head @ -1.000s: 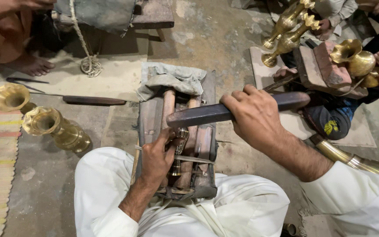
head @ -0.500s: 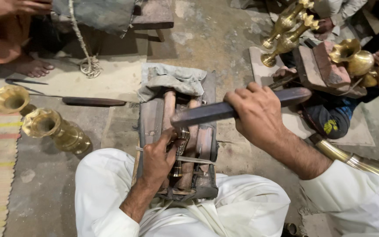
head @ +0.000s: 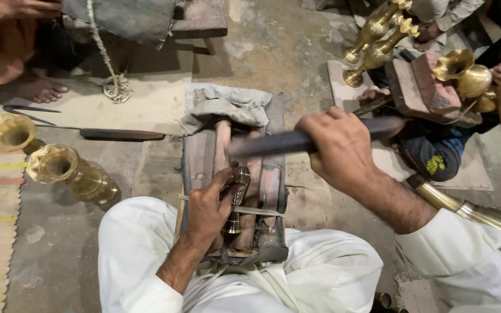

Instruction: The person sits on the floor holding a small brass vase clamped in a wooden chuck, and decorates its surface by striking a chisel with a wooden mallet, repositioning the chisel repeatedly to work the pattern around the vase. Other workers perform similar brass work nearby.

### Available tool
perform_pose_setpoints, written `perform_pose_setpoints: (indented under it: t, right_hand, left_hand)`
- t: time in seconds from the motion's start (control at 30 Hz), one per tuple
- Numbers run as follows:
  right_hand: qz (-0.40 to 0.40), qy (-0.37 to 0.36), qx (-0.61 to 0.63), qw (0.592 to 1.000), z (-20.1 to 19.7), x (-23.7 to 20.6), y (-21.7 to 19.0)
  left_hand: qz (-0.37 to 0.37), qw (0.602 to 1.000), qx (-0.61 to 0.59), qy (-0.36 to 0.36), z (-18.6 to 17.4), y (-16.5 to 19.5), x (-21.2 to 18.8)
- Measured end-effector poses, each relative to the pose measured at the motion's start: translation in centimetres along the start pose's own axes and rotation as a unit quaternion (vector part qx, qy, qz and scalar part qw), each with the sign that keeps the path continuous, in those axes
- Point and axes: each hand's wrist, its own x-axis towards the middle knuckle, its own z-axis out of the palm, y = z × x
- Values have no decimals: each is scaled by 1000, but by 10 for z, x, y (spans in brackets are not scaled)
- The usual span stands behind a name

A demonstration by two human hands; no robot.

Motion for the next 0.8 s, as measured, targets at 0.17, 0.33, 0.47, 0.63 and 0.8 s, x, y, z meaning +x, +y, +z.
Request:
perform_pose_setpoints:
  t: [0.17, 0.33, 0.47, 0.63, 0.8]
  right_hand:
    - [18, -19, -19, 999, -1, 1, -2]
    - [87, -19, 42, 995, 4, 1, -2]
    - [21, -15, -26, 999, 5, 0, -1]
    - [86, 14, 64, 994, 3, 1, -4]
    - [-10, 9, -45, 999, -1, 2, -5]
  left_hand:
    - [-11, 1000, 20, -10, -2, -3, 1]
    - [-26, 999, 18, -29, -3, -5, 1]
    - [-6, 1000, 8, -29, -2, -6, 2]
    - [-41, 998, 27, -28, -3, -5, 1]
    - [-10, 1000, 13, 2, -1, -3, -2]
